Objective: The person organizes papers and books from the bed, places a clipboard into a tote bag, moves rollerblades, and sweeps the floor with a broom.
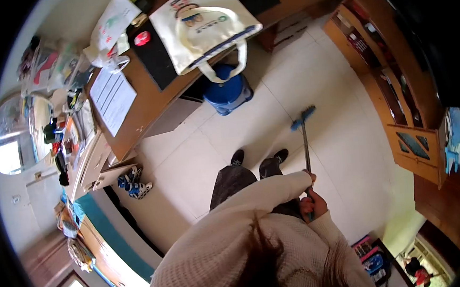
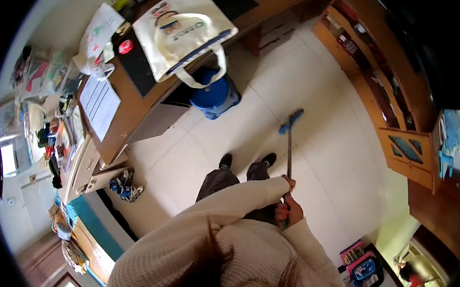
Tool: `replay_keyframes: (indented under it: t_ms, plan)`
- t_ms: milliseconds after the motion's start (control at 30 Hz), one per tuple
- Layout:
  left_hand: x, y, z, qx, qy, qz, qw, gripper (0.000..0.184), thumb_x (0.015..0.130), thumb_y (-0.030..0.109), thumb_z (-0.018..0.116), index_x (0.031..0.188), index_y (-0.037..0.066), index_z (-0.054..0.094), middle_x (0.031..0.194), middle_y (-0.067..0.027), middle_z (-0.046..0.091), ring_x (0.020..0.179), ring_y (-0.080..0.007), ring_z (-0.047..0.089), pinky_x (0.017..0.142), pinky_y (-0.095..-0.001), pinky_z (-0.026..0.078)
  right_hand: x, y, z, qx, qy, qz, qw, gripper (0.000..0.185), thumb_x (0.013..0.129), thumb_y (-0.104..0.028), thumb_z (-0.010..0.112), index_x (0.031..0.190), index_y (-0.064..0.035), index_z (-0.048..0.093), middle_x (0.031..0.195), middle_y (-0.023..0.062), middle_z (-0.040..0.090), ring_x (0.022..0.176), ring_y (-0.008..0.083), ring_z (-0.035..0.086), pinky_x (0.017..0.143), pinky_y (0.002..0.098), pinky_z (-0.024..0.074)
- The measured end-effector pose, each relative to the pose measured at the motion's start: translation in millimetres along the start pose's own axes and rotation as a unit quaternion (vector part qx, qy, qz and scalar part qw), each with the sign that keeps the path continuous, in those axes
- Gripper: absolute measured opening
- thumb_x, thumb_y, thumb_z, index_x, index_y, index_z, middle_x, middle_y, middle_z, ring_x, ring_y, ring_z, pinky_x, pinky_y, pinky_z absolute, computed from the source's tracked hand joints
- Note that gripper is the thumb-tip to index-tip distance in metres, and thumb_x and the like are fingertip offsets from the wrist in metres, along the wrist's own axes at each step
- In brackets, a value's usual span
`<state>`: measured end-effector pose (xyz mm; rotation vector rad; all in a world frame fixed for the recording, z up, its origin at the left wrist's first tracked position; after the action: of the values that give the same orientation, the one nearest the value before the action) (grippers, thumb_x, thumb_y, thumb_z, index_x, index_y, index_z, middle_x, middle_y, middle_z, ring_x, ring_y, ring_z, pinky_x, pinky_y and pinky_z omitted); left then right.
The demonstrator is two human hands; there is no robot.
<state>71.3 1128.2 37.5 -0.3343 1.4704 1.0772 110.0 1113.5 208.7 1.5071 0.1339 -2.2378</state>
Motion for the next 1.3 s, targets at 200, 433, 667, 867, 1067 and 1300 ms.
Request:
replay_keyframes:
  t_ms: [200, 433, 667, 867, 1067, 1300]
  plan:
    - [-8, 42, -90, 0.124, 0.257, -0.026, 0.958, 0.030, 0.060, 0.025, 0.054, 0.075, -0.001, 0.049, 0.061, -0.0133, 0.051, 0.053, -0.0223, 0.048, 0.046, -0.0353, 0.038, 17, -32, 46, -0.114, -0.019, 0.021, 0.993, 0.023, 0.076, -0.024, 0.045, 0.062, -0.0092, 0.033, 0.043, -0.0022, 0.027, 0.033, 0.0055, 0.022, 0.029, 0.0170, 0.0178]
    - [32, 28, -81, 0.048, 0.155, -0.074, 0.984, 0.022, 0.058, 0.016, 0.055, 0.064, -0.004, 0.048, 0.054, -0.0137, 0.050, 0.044, -0.0262, 0.048, 0.039, -0.0390, 0.038, 54, -62, 24, -0.055, 0.009, 0.048, 0.997, 0.027, 0.080, -0.022, 0.040, 0.059, -0.0064, 0.033, 0.043, -0.0021, 0.027, 0.032, 0.0059, 0.023, 0.028, 0.0165, 0.0191]
    - [27, 63, 44, -0.104, 0.011, -0.049, 0.993, 0.013, 0.056, 0.008, 0.054, 0.054, -0.003, 0.047, 0.050, -0.0138, 0.049, 0.043, -0.0264, 0.048, 0.038, -0.0388, 0.040, -20, -94, -9, -0.014, 0.060, -0.033, 0.998, 0.012, 0.079, -0.021, 0.039, 0.072, -0.0122, 0.035, 0.048, -0.0007, 0.032, 0.035, 0.0054, 0.025, 0.029, 0.0169, 0.0203]
    - [49, 89, -19, -0.268, -0.022, -0.037, 0.963, 0.015, 0.063, 0.008, 0.050, 0.063, -0.004, 0.041, 0.045, -0.0148, 0.044, 0.039, -0.0269, 0.046, 0.038, -0.0386, 0.042, 19, -100, 40, -0.057, -0.020, -0.003, 0.998, 0.010, 0.078, -0.022, 0.043, 0.074, -0.0156, 0.036, 0.051, -0.0003, 0.034, 0.036, 0.0052, 0.026, 0.030, 0.0171, 0.0215]
    - [27, 160, -151, -0.111, 0.224, -0.036, 0.968, 0.019, 0.067, 0.009, 0.043, 0.080, -0.005, 0.041, 0.050, -0.0158, 0.048, 0.041, -0.0263, 0.049, 0.037, -0.0372, 0.041, 93, -133, 127, -0.083, -0.127, 0.024, 0.988, 0.009, 0.076, -0.016, 0.045, 0.074, -0.0102, 0.039, 0.052, 0.0016, 0.037, 0.036, 0.0056, 0.029, 0.029, 0.0173, 0.0227]
    - [82, 210, -160, 0.076, 0.131, -0.023, 0.988, 0.017, 0.066, 0.011, 0.045, 0.074, -0.003, 0.044, 0.051, -0.0146, 0.049, 0.042, -0.0247, 0.049, 0.038, -0.0359, 0.040, 132, -183, 132, -0.047, -0.055, 0.010, 0.997, 0.013, 0.078, -0.017, 0.043, 0.073, -0.0054, 0.039, 0.049, -0.0014, 0.033, 0.035, 0.0048, 0.026, 0.028, 0.0159, 0.0205]
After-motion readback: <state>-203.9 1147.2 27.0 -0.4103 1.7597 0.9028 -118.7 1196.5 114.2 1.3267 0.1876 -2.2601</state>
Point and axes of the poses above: each hand's wrist, its own x-axis towards the middle knuckle, its own z-axis out of the palm, y = z × x, the point moved 7 cm from there along x, towards the middle knuckle
